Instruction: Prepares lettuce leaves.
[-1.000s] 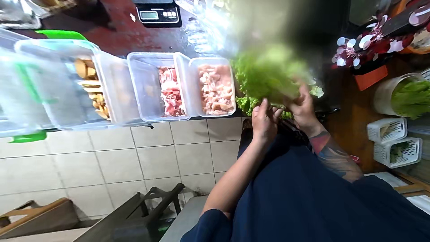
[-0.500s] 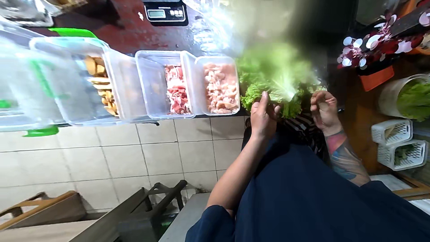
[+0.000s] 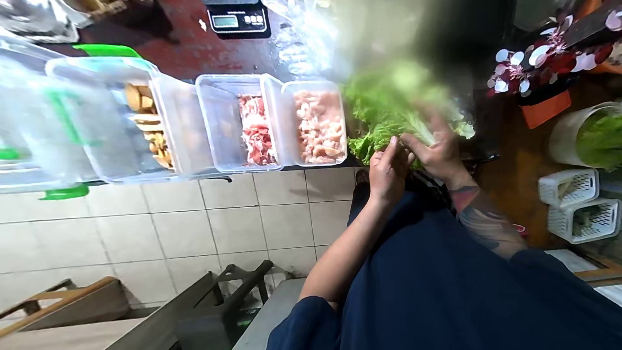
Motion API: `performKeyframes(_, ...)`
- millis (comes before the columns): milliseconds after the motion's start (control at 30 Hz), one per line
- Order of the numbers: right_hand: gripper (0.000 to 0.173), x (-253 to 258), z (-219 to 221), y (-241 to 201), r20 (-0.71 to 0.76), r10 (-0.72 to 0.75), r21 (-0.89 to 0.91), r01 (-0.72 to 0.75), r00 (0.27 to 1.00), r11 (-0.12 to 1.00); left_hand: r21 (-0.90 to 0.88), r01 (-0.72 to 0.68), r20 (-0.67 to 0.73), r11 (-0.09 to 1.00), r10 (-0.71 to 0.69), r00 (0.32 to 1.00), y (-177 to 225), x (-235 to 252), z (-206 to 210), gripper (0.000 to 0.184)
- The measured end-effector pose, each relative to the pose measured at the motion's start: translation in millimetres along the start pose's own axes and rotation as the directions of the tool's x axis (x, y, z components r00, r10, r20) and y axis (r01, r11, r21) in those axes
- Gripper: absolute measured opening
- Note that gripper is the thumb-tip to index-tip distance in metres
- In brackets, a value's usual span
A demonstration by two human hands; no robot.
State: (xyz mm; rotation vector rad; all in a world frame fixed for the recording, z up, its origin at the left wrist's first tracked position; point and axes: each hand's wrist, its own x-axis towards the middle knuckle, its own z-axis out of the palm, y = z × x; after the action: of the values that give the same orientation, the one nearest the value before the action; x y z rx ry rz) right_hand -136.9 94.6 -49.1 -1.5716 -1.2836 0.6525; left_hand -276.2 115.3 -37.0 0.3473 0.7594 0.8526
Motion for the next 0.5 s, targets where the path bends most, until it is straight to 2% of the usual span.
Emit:
performKeyframes(133, 0.044, -8, 8, 2, -0.090, -0.073, 0.001, 0.073, 0.993, 0.997, -0.056, 0.009, -0.033, 0.998, -0.011, 0.999, -2, 1, 1, 0.026)
performKeyframes(300, 0.030, -16, -1, 15, -0.343, -0.186, -0.062, 0.176, 0.921, 0.982, -0.050, -0.015, -0.038, 0.999, 0.013, 0.999, -4, 3, -6, 0.028)
performKeyframes(367, 0.030, -16, -8, 24, -0.420, -0.122, 0.080, 0.171, 0.899, 0.982, -0.062, -0.031, -0.050, 0.998, 0.028, 0.998, -1, 4, -9, 0.028)
performKeyframes(433, 0.033, -18, -14, 32, -0.460, 0.047, 0.317, 0.114, 0.887, 0.942, -0.096, -0.050, -0.032, 0.994, 0.047, 0.998, -1, 5, -14, 0.026)
performKeyframes(500, 0.029, -22, -17, 34, -0.433, 0.259, 0.525, 0.009, 0.863, 0.851, -0.106, -0.065, -0.015, 0.992, 0.064, 0.998, -2, 6, -18, 0.024)
